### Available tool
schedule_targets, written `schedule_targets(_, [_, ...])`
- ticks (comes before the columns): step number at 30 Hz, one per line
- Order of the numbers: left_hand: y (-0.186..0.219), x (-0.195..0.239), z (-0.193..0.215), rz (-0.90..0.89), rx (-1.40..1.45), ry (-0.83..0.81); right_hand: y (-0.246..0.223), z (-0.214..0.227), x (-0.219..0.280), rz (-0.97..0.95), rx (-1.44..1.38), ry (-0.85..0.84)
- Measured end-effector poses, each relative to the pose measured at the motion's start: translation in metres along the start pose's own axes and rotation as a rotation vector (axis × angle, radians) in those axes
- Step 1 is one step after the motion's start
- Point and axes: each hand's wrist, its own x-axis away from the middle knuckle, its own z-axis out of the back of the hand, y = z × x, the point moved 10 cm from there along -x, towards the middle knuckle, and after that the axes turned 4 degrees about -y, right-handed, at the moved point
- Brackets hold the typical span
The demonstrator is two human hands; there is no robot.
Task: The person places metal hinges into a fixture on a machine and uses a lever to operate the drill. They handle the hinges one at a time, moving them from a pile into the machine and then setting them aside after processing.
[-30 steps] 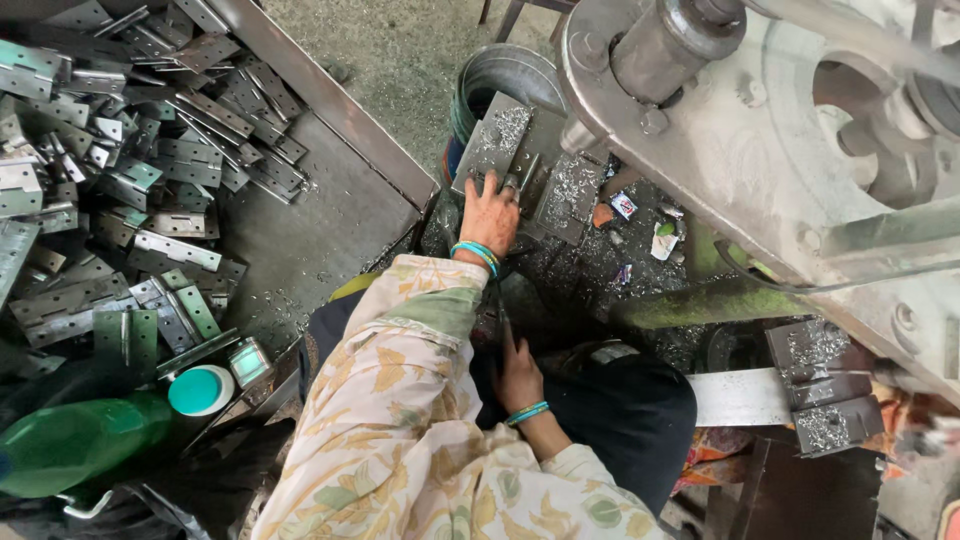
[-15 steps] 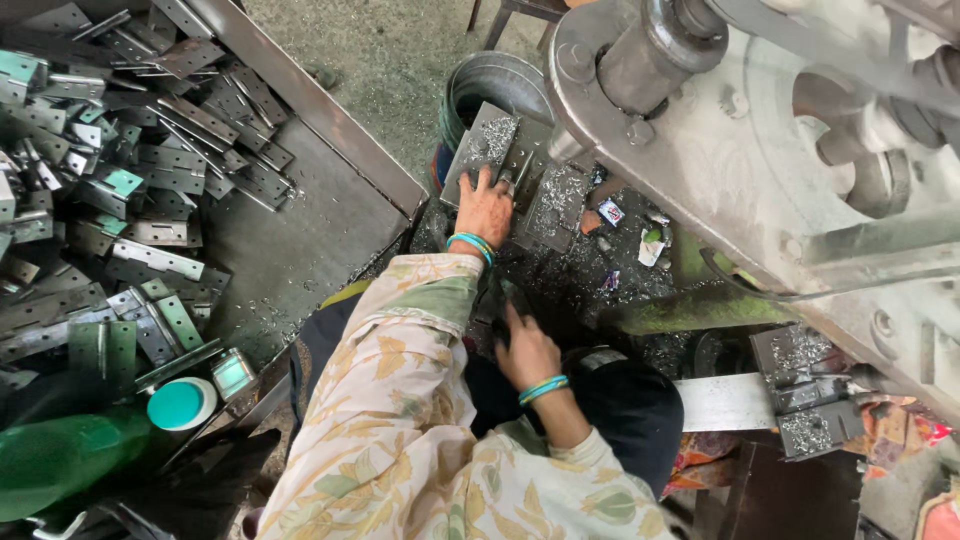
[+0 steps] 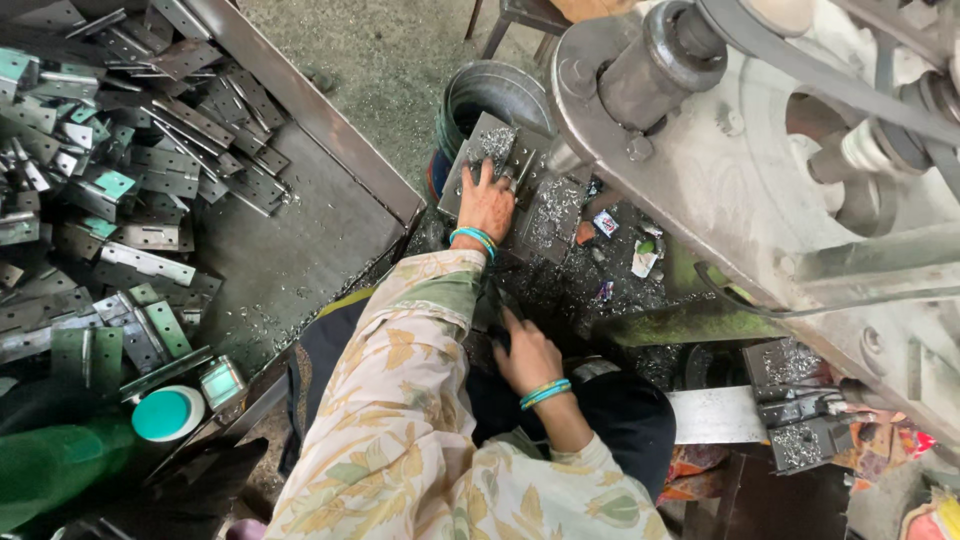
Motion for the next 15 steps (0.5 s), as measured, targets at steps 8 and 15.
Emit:
schedule_targets(8, [0.001,0.01,0.0,-0.016,-0.014,-0.037,0.001,-0.067,0.021,-0.036,-0.141,0.026])
schedule_targets(15, [0.007,0.008,-0.006,-0.006,0.024,-0.092,-0.001,0.011,0.0,0.015,-0.033,-0.005])
